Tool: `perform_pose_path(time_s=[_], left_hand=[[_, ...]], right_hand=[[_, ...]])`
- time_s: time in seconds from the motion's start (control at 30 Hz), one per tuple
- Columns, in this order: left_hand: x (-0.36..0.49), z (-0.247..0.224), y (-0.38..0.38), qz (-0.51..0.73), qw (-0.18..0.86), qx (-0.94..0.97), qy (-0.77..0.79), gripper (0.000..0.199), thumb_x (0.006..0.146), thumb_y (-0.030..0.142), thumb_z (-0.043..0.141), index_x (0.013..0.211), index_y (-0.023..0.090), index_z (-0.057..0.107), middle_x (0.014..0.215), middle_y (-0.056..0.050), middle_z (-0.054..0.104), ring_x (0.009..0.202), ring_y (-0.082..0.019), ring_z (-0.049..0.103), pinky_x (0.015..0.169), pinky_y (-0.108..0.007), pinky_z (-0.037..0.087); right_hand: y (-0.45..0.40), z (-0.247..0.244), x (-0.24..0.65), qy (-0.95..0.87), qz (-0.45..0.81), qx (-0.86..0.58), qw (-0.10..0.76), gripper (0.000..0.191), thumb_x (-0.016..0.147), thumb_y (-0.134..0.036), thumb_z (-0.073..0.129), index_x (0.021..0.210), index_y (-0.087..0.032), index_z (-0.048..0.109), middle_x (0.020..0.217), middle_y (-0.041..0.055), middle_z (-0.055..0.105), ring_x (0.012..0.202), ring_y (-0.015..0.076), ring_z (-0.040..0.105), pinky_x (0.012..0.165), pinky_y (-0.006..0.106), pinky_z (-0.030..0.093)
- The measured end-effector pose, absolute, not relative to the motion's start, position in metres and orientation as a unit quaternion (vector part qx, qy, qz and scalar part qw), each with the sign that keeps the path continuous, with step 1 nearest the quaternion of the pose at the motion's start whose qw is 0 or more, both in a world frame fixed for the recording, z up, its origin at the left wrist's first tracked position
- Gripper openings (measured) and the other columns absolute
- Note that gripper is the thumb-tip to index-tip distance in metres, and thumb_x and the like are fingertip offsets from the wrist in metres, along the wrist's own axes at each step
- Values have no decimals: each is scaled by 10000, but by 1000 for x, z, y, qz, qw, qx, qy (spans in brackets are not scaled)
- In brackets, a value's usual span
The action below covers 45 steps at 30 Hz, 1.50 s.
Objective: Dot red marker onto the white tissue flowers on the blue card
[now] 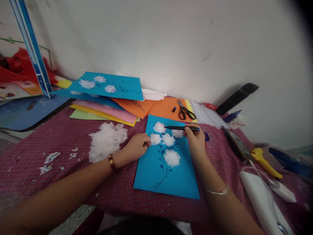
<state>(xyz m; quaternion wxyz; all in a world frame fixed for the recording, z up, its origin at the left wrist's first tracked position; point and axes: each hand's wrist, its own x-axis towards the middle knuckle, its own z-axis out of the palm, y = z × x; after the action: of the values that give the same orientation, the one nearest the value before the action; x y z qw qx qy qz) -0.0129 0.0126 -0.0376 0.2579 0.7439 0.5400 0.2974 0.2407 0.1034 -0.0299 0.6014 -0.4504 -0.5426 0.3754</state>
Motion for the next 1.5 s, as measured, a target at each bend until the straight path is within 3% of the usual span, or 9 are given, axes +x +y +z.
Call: perform_pose_path(time_s=[0.2, 0.43, 0.6, 0.8, 1.0, 1.33, 1.5], left_hand=[[-13, -39, 14, 300, 257, 745, 537, 267, 655, -23, 453, 683, 161, 644, 805, -47, 664, 766, -169, 611, 720, -295, 456], [-12, -36, 13, 299, 258, 750, 530, 253, 663, -17, 458, 679, 163, 635, 789, -39, 652, 750, -155, 590, 707, -286, 444], [-13, -37, 13, 302, 259, 750, 528, 249, 665, -14, 452, 671, 163, 627, 784, -44, 646, 752, -158, 585, 704, -295, 439], [-13, -38, 13, 304, 259, 750, 526, 247, 672, -8, 451, 676, 169, 623, 793, -43, 643, 759, -161, 587, 713, -303, 448], [-12, -37, 13, 302, 259, 750, 528, 244, 667, -16, 461, 672, 163, 626, 790, -51, 647, 757, -170, 589, 715, -313, 451], [-12, -34, 12, 298, 262, 751, 528, 249, 669, -29, 463, 672, 158, 628, 805, -60, 659, 759, -171, 591, 710, -310, 450], [-12, -37, 13, 300, 262, 751, 526, 251, 669, -27, 461, 674, 164, 624, 801, -49, 659, 760, -163, 592, 704, -299, 448]], right_hand=[[101, -27, 242, -525, 370, -440, 627, 202, 743, -336, 722, 869, -209, 628, 663, -44, 591, 559, 119, 544, 561, 273, 442], [86, -23, 226, -592, 368, -445, 563, 184, 768, -350, 704, 883, -218, 646, 659, -19, 615, 604, 153, 589, 600, 305, 482], [90, -25, 229, -561, 347, -439, 611, 204, 786, -359, 703, 914, -219, 628, 704, -25, 609, 620, 140, 578, 622, 298, 477], [89, -28, 224, -592, 378, -445, 555, 237, 774, -395, 720, 926, -229, 647, 725, -2, 650, 652, 170, 624, 632, 324, 509], [91, -27, 227, -566, 350, -448, 597, 263, 775, -402, 726, 952, -224, 647, 794, 5, 657, 671, 157, 624, 661, 326, 523], [87, -22, 231, -585, 372, -455, 560, 185, 743, -352, 709, 852, -217, 645, 646, -19, 599, 609, 154, 575, 595, 303, 465], [91, -23, 236, -551, 346, -447, 613, 201, 742, -346, 717, 877, -217, 641, 705, -25, 602, 607, 135, 565, 604, 295, 467]])
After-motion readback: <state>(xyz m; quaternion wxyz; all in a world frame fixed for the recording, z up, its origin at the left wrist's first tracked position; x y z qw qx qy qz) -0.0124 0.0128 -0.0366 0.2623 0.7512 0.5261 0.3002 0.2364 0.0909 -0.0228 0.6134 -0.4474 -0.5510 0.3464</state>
